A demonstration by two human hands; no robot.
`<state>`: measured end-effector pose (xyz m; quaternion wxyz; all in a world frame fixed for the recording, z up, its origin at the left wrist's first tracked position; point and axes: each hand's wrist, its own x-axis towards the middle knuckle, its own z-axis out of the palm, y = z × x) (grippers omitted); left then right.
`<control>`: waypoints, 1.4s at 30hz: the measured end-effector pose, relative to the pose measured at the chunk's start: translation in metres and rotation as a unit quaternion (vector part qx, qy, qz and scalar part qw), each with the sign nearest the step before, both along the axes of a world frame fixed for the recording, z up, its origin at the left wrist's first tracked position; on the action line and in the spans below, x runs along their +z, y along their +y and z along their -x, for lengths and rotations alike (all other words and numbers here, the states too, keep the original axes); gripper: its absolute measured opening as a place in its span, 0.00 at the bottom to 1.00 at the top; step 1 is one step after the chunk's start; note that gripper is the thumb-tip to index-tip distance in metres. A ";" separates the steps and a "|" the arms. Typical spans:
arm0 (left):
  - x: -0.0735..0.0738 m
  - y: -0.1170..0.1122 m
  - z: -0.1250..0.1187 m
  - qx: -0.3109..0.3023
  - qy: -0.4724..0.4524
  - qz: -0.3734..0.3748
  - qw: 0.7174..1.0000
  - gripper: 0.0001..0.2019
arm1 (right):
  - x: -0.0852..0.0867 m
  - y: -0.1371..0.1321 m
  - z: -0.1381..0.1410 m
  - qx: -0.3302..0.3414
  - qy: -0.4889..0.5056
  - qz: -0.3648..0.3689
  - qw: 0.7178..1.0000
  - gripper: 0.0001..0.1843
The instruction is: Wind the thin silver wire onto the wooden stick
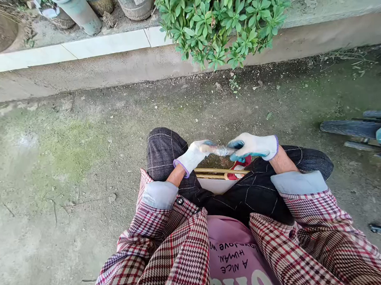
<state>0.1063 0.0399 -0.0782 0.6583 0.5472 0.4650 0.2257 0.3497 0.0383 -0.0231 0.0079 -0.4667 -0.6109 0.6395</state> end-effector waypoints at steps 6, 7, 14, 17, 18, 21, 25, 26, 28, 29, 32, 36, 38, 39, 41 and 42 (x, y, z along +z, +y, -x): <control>0.004 -0.002 0.001 -0.036 0.060 -0.026 0.997 0.03 | -0.017 -0.001 0.000 0.169 -0.155 -0.081 0.970 0.09; 0.003 -0.002 0.000 -0.040 0.073 -0.029 0.996 0.03 | -0.021 -0.001 0.002 0.171 -0.206 -0.089 0.959 0.07; 0.009 -0.003 -0.006 0.063 0.031 0.052 0.996 0.20 | -0.022 0.013 0.011 0.053 -0.360 -0.204 0.909 0.10; 0.020 -0.005 -0.005 0.101 0.001 0.114 0.988 0.16 | -0.015 0.014 0.013 -0.099 -0.287 -0.186 0.935 0.10; 0.022 -0.006 -0.005 0.090 -0.010 0.119 0.989 0.13 | -0.013 0.012 0.014 -0.153 -0.232 -0.157 0.948 0.10; 0.023 -0.010 -0.006 0.018 -0.043 0.120 0.992 0.11 | -0.012 0.004 0.016 -0.267 -0.048 -0.049 0.961 0.10; 0.011 -0.010 -0.007 -0.050 -0.033 0.105 0.993 0.10 | -0.015 -0.004 0.011 -0.243 0.060 0.025 0.968 0.12; 0.007 -0.009 -0.007 -0.047 -0.021 0.092 0.994 0.08 | -0.015 -0.005 0.009 -0.205 0.067 0.038 0.976 0.13; 0.001 -0.005 -0.005 -0.034 -0.010 0.070 0.997 0.05 | -0.013 -0.005 0.003 -0.099 0.062 0.055 0.992 0.15; 0.000 -0.003 -0.003 -0.027 -0.010 0.063 0.998 0.04 | -0.012 -0.005 0.001 -0.040 0.050 0.054 0.996 0.16; 0.000 0.000 0.000 -0.036 0.024 0.028 0.999 0.07 | -0.010 -0.004 -0.002 0.097 -0.004 0.015 0.995 0.15; 0.002 -0.002 0.001 -0.078 0.146 -0.062 0.984 0.07 | -0.016 -0.003 0.002 0.162 -0.166 -0.071 0.970 0.10; 0.001 -0.003 0.000 -0.098 0.178 -0.081 0.976 0.08 | -0.019 -0.003 0.007 0.166 -0.258 -0.095 0.947 0.08; 0.001 -0.004 0.000 -0.105 0.188 -0.079 0.973 0.08 | -0.021 -0.002 0.009 0.162 -0.287 -0.102 0.938 0.08; 0.001 -0.004 -0.001 -0.102 0.198 -0.064 0.973 0.10 | -0.023 0.000 0.012 0.150 -0.314 -0.124 0.929 0.08; 0.001 -0.004 -0.002 -0.095 0.194 -0.059 0.975 0.11 | -0.024 0.002 0.013 0.144 -0.319 -0.135 0.927 0.09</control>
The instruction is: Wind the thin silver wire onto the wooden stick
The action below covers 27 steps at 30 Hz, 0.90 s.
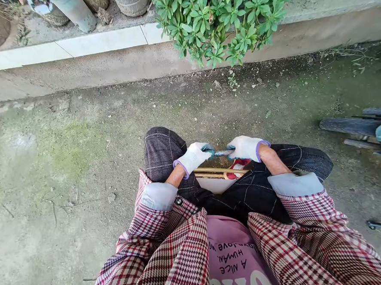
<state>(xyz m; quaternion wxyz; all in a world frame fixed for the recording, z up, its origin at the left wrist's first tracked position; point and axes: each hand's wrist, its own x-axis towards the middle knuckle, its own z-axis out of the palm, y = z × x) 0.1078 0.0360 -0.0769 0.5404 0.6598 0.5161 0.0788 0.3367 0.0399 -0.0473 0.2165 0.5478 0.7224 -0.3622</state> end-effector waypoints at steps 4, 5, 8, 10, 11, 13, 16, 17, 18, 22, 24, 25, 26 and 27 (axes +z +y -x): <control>0.003 0.001 0.000 0.055 -0.058 0.006 0.997 0.12 | 0.000 0.007 -0.001 -0.028 -0.004 -0.062 0.998 0.12; 0.003 0.001 0.000 0.076 -0.080 0.021 0.994 0.12 | 0.001 0.008 -0.001 -0.045 0.012 -0.076 0.996 0.12; 0.002 0.002 -0.001 0.143 -0.167 0.091 0.971 0.12 | 0.006 0.006 0.000 -0.136 0.124 -0.070 0.980 0.12; -0.001 0.003 -0.002 0.163 -0.216 0.116 0.956 0.10 | 0.009 0.001 0.002 -0.227 0.226 -0.020 0.947 0.12; -0.002 0.003 -0.002 0.166 -0.232 0.117 0.951 0.10 | 0.010 -0.001 0.003 -0.269 0.272 0.013 0.924 0.12; -0.004 0.004 -0.002 0.165 -0.250 0.113 0.947 0.10 | 0.010 -0.006 0.006 -0.332 0.345 0.067 0.875 0.12; -0.003 0.004 0.000 0.154 -0.248 0.098 0.951 0.09 | 0.009 -0.009 0.009 -0.379 0.391 0.103 0.832 0.13; -0.002 0.004 0.000 0.149 -0.242 0.089 0.955 0.09 | 0.009 -0.009 0.010 -0.388 0.393 0.106 0.827 0.13; -0.002 0.005 0.000 0.142 -0.235 0.077 0.959 0.09 | 0.009 -0.009 0.011 -0.394 0.391 0.104 0.825 0.14; -0.002 0.006 0.000 0.106 -0.177 0.022 0.978 0.12 | 0.009 -0.006 0.014 -0.379 0.343 0.062 0.857 0.12; -0.003 0.005 0.000 0.084 -0.141 -0.013 0.986 0.12 | 0.007 -0.003 0.013 -0.334 0.284 0.014 0.899 0.10; -0.003 0.004 0.000 0.074 -0.130 -0.026 0.988 0.12 | 0.006 -0.001 0.012 -0.298 0.241 -0.020 0.923 0.10; -0.002 0.003 0.000 0.063 -0.125 -0.035 0.990 0.12 | 0.005 0.001 0.011 -0.258 0.192 -0.060 0.945 0.09; -0.002 0.002 0.000 0.053 -0.124 -0.037 0.990 0.13 | 0.004 0.002 0.009 -0.217 0.141 -0.100 0.961 0.09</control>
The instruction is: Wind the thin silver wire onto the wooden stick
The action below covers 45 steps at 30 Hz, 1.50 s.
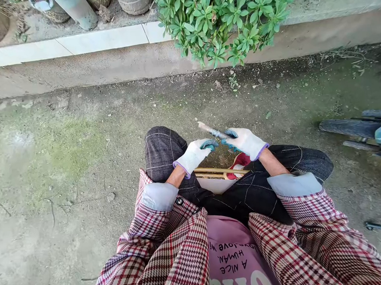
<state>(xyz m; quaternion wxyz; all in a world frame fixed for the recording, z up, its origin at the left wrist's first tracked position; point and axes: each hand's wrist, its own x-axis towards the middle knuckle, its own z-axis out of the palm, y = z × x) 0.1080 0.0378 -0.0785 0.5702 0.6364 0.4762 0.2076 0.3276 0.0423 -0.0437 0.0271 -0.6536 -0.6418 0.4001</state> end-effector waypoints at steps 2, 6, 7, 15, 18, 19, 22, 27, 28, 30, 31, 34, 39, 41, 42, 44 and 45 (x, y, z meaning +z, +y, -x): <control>0.003 -0.003 0.000 -0.015 0.000 0.012 1.000 0.16 | -0.002 0.003 -0.003 0.038 -0.098 -0.055 0.993 0.10; 0.010 -0.004 0.001 -0.022 -0.027 0.068 0.997 0.21 | 0.000 0.002 -0.003 -0.045 -0.031 -0.086 0.995 0.15; 0.011 -0.004 0.001 -0.021 -0.036 0.080 0.996 0.21 | 0.002 0.001 -0.003 -0.092 0.030 -0.074 0.993 0.17; -0.007 0.003 0.002 0.033 -0.035 0.084 0.995 0.09 | 0.026 -0.011 -0.018 -0.019 0.354 0.192 0.915 0.21; -0.010 0.005 0.004 0.024 -0.026 0.070 0.997 0.06 | 0.024 -0.010 -0.026 0.132 0.280 0.241 0.920 0.18; -0.009 0.005 0.004 0.020 -0.016 0.066 0.998 0.07 | 0.022 -0.009 -0.027 0.165 0.234 0.237 0.928 0.17; -0.006 0.004 0.004 0.011 0.033 0.047 0.998 0.07 | 0.013 -0.005 -0.020 0.198 0.039 0.191 0.961 0.13; -0.005 0.000 0.000 0.025 -0.010 0.101 0.995 0.12 | 0.001 0.004 -0.006 0.167 -0.137 0.028 0.976 0.13; -0.004 -0.001 -0.001 0.028 -0.034 0.123 0.991 0.14 | 0.000 0.004 -0.005 0.154 -0.139 0.009 0.978 0.14; -0.003 -0.002 -0.002 0.030 -0.070 0.161 0.984 0.17 | -0.001 0.004 -0.004 0.120 -0.106 -0.011 0.987 0.15; -0.002 -0.003 -0.003 0.031 -0.082 0.173 0.981 0.19 | 0.000 0.003 -0.005 0.092 -0.066 -0.007 0.994 0.16; 0.001 -0.003 -0.003 0.040 -0.094 0.182 0.978 0.19 | 0.005 -0.002 -0.005 -0.035 0.114 0.056 0.991 0.17; 0.002 -0.002 -0.003 0.059 -0.100 0.179 0.977 0.15 | 0.011 -0.009 -0.005 -0.145 0.276 0.114 0.943 0.20; -0.001 0.000 -0.003 0.063 -0.103 0.169 0.978 0.13 | 0.012 -0.009 -0.008 -0.152 0.312 0.123 0.930 0.20; -0.002 0.001 -0.003 0.061 -0.098 0.155 0.981 0.12 | 0.013 -0.010 -0.010 -0.145 0.328 0.132 0.924 0.21; -0.004 0.003 -0.001 0.057 -0.087 0.123 0.987 0.07 | 0.015 -0.010 -0.016 -0.095 0.346 0.169 0.918 0.21; -0.005 0.004 0.000 0.053 -0.083 0.111 0.989 0.05 | 0.016 -0.009 -0.019 -0.056 0.344 0.194 0.917 0.20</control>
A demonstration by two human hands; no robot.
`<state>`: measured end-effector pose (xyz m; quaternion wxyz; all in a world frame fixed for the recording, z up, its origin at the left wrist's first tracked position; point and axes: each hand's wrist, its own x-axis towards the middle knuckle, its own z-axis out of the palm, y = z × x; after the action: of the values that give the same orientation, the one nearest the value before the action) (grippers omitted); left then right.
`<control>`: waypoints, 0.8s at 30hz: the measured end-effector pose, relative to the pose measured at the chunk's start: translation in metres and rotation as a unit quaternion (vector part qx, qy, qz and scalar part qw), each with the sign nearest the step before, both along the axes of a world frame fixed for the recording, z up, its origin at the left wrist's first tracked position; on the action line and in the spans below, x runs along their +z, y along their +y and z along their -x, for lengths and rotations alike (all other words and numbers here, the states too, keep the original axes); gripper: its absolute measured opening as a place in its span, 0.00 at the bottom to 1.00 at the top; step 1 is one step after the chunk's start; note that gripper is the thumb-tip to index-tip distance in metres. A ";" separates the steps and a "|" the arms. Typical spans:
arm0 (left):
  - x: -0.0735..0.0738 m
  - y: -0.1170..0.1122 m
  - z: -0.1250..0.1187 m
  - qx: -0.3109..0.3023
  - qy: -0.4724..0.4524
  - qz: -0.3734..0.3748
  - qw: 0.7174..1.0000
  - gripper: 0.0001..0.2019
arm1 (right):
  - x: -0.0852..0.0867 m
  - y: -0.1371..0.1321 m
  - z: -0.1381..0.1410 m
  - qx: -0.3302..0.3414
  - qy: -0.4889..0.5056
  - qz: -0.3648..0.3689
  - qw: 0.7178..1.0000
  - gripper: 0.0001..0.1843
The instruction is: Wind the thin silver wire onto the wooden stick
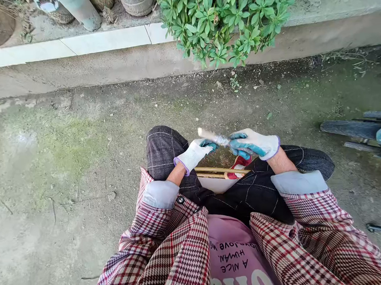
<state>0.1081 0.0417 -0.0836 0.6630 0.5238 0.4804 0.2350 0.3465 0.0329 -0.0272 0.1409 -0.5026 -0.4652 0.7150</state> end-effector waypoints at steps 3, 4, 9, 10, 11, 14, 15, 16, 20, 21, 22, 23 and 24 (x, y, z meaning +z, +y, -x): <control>0.001 0.001 0.003 -0.037 0.020 -0.015 0.999 0.04 | 0.005 0.000 -0.006 0.151 -0.019 0.012 0.988 0.14; 0.001 0.001 0.004 -0.053 0.035 -0.023 0.998 0.05 | 0.006 0.001 -0.007 0.190 -0.036 0.005 0.981 0.13; 0.005 -0.002 0.004 -0.093 0.121 -0.071 0.986 0.08 | -0.008 0.003 -0.002 0.282 -0.214 -0.082 0.932 0.10; 0.006 -0.003 0.004 -0.100 0.127 -0.073 0.984 0.08 | -0.012 0.005 0.000 0.283 -0.267 -0.107 0.915 0.10; 0.007 -0.003 0.003 -0.103 0.126 -0.071 0.984 0.07 | -0.017 0.006 0.001 0.278 -0.314 -0.132 0.898 0.11; 0.008 -0.004 0.000 -0.077 0.083 -0.001 0.994 0.12 | -0.023 0.013 0.004 0.238 -0.392 -0.193 0.867 0.12; 0.009 -0.004 -0.001 -0.058 0.058 0.036 0.996 0.15 | -0.023 0.015 0.003 0.216 -0.406 -0.205 0.864 0.13; 0.009 -0.005 -0.002 -0.039 0.031 0.071 0.996 0.16 | -0.022 0.017 0.003 0.190 -0.415 -0.221 0.862 0.15; 0.011 -0.006 -0.004 0.008 -0.051 0.122 0.991 0.15 | -0.010 0.017 0.004 0.015 -0.347 -0.210 0.914 0.16; 0.012 -0.006 -0.003 0.009 -0.061 0.117 0.991 0.14 | -0.007 0.016 0.005 -0.044 -0.297 -0.181 0.936 0.15; 0.012 -0.006 -0.003 0.008 -0.065 0.108 0.992 0.13 | -0.004 0.014 0.005 -0.100 -0.241 -0.147 0.954 0.15; 0.013 -0.006 -0.003 0.005 -0.062 0.097 0.993 0.12 | -0.001 0.012 0.005 -0.143 -0.186 -0.116 0.965 0.15; 0.013 -0.006 -0.003 0.001 -0.055 0.087 0.995 0.11 | 0.002 0.011 0.005 -0.165 -0.135 -0.092 0.973 0.15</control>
<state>0.1112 0.0358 -0.0701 0.7314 0.4500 0.4623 0.2210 0.3418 0.0434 -0.0255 0.2385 -0.6496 -0.4542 0.5611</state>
